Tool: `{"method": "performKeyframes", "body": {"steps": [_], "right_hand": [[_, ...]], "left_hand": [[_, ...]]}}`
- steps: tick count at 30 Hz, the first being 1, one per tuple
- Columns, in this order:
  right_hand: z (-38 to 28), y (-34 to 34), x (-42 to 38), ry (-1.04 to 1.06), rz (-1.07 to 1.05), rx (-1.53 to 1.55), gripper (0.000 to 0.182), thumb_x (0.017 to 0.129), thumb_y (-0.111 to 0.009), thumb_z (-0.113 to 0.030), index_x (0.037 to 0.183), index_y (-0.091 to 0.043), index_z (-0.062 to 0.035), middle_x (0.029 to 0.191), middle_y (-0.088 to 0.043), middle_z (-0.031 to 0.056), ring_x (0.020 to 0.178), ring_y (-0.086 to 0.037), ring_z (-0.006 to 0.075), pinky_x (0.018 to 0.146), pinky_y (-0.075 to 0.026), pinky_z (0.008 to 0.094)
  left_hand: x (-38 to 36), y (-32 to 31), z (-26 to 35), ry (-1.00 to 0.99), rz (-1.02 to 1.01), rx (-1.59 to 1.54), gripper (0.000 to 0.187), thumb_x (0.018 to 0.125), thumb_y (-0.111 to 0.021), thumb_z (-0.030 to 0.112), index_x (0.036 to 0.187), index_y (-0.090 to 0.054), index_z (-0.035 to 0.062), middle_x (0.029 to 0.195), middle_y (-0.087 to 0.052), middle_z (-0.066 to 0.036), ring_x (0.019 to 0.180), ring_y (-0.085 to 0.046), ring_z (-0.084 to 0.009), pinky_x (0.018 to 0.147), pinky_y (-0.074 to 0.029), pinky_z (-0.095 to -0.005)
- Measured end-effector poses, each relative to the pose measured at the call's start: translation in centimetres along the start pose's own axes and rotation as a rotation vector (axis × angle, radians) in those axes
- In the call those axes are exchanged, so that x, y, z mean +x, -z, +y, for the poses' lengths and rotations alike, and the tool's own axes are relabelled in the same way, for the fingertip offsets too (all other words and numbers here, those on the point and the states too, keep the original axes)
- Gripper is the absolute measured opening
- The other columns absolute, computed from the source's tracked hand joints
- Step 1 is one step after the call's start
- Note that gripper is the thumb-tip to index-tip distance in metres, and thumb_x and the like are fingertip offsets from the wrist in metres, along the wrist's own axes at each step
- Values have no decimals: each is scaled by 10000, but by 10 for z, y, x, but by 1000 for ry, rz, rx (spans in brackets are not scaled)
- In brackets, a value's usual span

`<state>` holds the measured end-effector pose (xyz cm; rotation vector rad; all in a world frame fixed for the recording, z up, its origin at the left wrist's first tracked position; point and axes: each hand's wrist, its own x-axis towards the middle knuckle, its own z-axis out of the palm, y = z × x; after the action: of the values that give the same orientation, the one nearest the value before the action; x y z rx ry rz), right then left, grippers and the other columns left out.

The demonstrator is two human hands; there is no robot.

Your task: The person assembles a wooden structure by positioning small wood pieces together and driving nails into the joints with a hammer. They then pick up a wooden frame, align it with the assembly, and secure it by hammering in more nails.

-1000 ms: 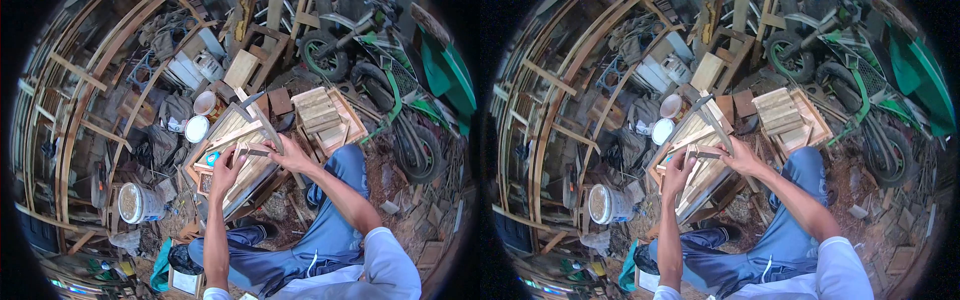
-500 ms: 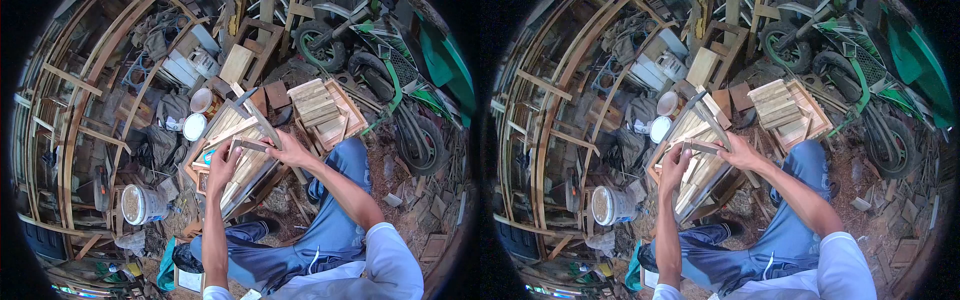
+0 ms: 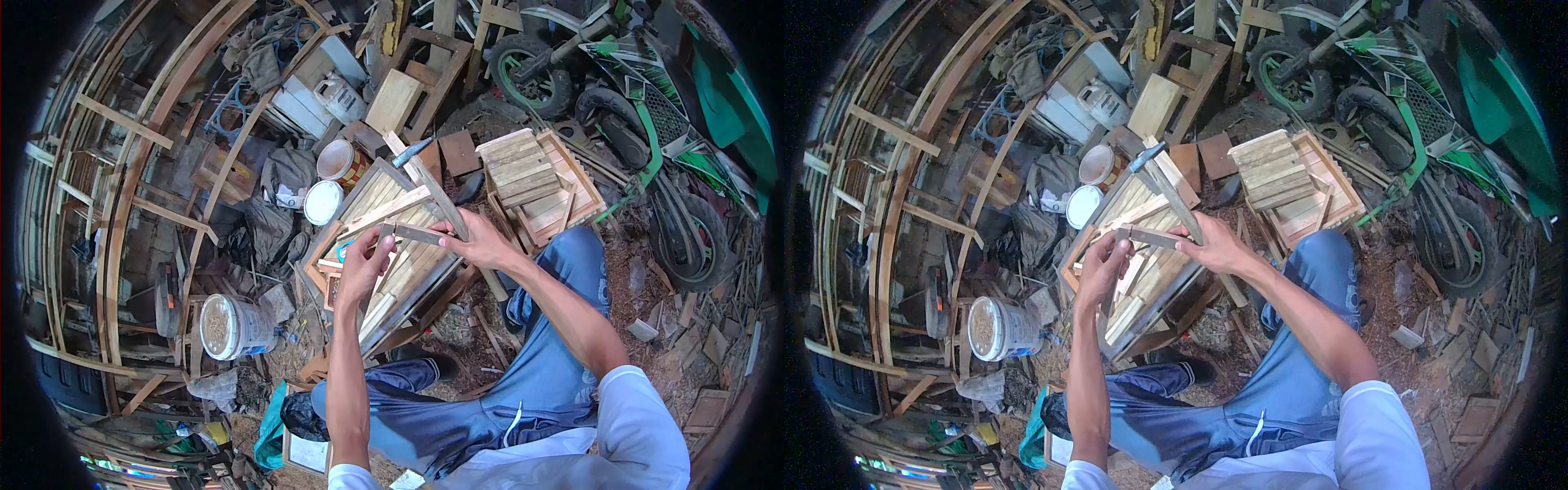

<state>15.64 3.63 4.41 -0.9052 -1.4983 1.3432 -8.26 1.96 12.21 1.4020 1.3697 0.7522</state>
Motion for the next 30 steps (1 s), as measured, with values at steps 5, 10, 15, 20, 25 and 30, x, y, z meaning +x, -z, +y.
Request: {"method": "performKeyframes", "body": {"steps": [5, 10, 15, 20, 25, 30], "right_hand": [[-5, 1, 0, -26, -14, 10, 337, 852, -682, -96, 1153, -594, 27, 1101, -694, 136, 1028, -650, 201, 919, -484, 348], [-7, 0, -1, -15, 8, 12, 339, 855, -676, -96, 1162, -592, 23, 1106, -695, 128, 1034, -650, 202, 924, -482, 347], [5, -1, 2, 15, 23, 30, 337, 858, -676, -103, 1163, -596, 15, 1099, -693, 134, 1033, -653, 217, 931, -483, 354], [16, -4, 3, 22, 45, 8, 346, 856, -676, -110, 1167, -593, 14, 1086, -689, 137, 1021, -655, 225, 920, -488, 357], [16, 1, 2, -33, 23, -60, 341, 863, -664, -89, 1169, -561, 19, 1109, -675, 130, 1026, -634, 201, 919, -484, 347], [26, 5, 2, -50, 12, -63, 305, 867, -635, -45, 1131, -497, 22, 1160, -667, 114, 1047, -601, 150, 935, -470, 320]], "left_hand": [[0, 1, 1, -3, 1, 11, 313, 965, -628, 317, 1121, -624, 46, 800, -601, 9, 583, -430, -49, 526, -352, -217], [2, -2, 0, -6, 31, 10, 339, 958, -638, 327, 1153, -624, 50, 792, -606, 12, 591, -429, -48, 524, -347, -222], [2, -4, 4, -7, 62, 71, 360, 950, -650, 312, 1180, -629, 37, 799, -607, 11, 616, -430, -46, 553, -356, -228], [7, -9, 5, -54, 112, 212, 357, 939, -660, 268, 1171, -639, -3, 866, -639, -16, 735, -503, -74, 681, -419, -248], [14, -17, 3, -92, 132, 244, 351, 929, -667, 241, 1175, -636, -7, 902, -645, -31, 786, -518, -90, 722, -433, -260], [18, -23, 1, -62, 126, 261, 332, 929, -663, 235, 1157, -638, -5, 863, -634, -24, 767, -504, -86, 704, -425, -255]]}}
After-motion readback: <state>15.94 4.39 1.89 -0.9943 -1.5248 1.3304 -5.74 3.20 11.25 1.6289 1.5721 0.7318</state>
